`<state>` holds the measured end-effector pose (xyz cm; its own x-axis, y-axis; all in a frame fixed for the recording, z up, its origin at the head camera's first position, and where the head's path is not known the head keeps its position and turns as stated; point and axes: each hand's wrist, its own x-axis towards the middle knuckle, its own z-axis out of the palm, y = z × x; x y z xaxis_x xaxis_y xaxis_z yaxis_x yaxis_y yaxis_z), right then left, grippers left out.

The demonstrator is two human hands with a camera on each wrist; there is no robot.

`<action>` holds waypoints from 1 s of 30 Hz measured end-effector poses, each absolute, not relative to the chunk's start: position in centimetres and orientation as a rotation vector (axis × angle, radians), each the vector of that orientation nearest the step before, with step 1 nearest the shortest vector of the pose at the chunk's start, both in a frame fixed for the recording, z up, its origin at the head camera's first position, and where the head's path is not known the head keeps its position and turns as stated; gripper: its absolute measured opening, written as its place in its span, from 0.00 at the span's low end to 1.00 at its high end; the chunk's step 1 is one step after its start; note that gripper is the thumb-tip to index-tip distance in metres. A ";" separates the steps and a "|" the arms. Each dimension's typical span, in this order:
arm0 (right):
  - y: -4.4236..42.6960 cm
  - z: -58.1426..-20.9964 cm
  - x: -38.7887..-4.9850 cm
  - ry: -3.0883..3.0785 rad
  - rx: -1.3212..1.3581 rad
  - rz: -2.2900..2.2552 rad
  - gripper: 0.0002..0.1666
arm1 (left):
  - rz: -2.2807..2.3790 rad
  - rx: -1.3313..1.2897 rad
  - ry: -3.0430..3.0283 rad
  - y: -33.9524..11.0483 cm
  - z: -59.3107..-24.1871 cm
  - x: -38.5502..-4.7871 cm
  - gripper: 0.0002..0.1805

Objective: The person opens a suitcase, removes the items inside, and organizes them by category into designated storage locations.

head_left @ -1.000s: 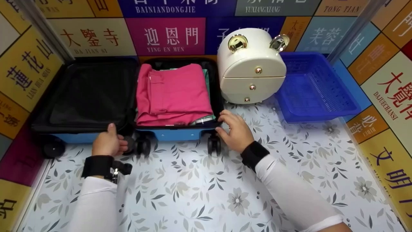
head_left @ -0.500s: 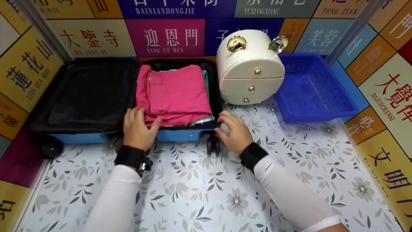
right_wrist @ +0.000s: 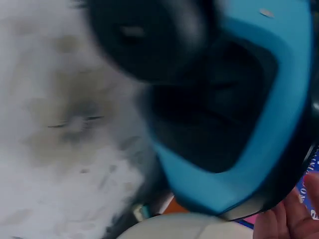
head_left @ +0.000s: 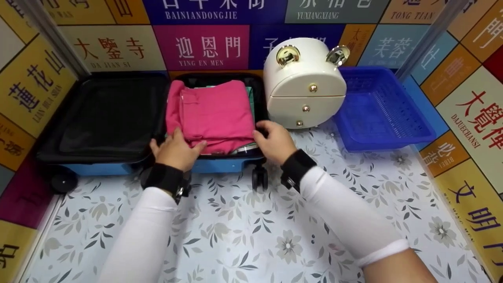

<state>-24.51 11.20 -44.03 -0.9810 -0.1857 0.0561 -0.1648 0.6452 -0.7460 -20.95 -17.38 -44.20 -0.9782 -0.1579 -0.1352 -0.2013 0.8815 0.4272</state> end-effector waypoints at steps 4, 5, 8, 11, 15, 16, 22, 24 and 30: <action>9.5 -43.3 -26.8 2.753 -0.237 -1.201 0.32 | 0.644 -0.390 2.920 -17.2 -43.2 -22.0 0.54; 9.1 -43.2 -27.3 2.733 -0.228 -1.166 0.33 | 0.623 -0.415 2.916 -17.2 -43.0 -22.3 0.53; 8.2 -43.0 -28.5 2.653 -0.192 -1.086 0.38 | 0.578 -0.468 2.890 -17.2 -42.6 -23.1 0.52; 7.7 -43.1 -29.3 2.595 -0.143 -1.024 0.42 | 0.577 -0.495 2.856 -17.0 -42.4 -23.7 0.54; 7.4 -43.3 -30.1 2.586 -0.091 -1.033 0.39 | 0.605 -0.547 2.834 -16.8 -42.3 -24.1 0.58; 7.4 -43.4 -30.2 2.585 -0.083 -1.051 0.38 | 0.619 -0.557 2.835 -16.7 -42.3 -24.2 0.59; 7.2 -43.8 -30.8 2.535 -0.045 -1.137 0.32 | 0.774 -0.587 2.856 -16.8 -42.9 -24.6 0.55; 7.1 -43.9 -30.9 2.528 -0.021 -1.162 0.32 | 0.832 -0.584 2.871 -16.7 -43.1 -24.7 0.54; 6.8 -44.2 -31.1 2.361 0.147 -1.433 0.23 | 0.933 -0.612 2.930 -16.3 -43.6 -25.1 0.52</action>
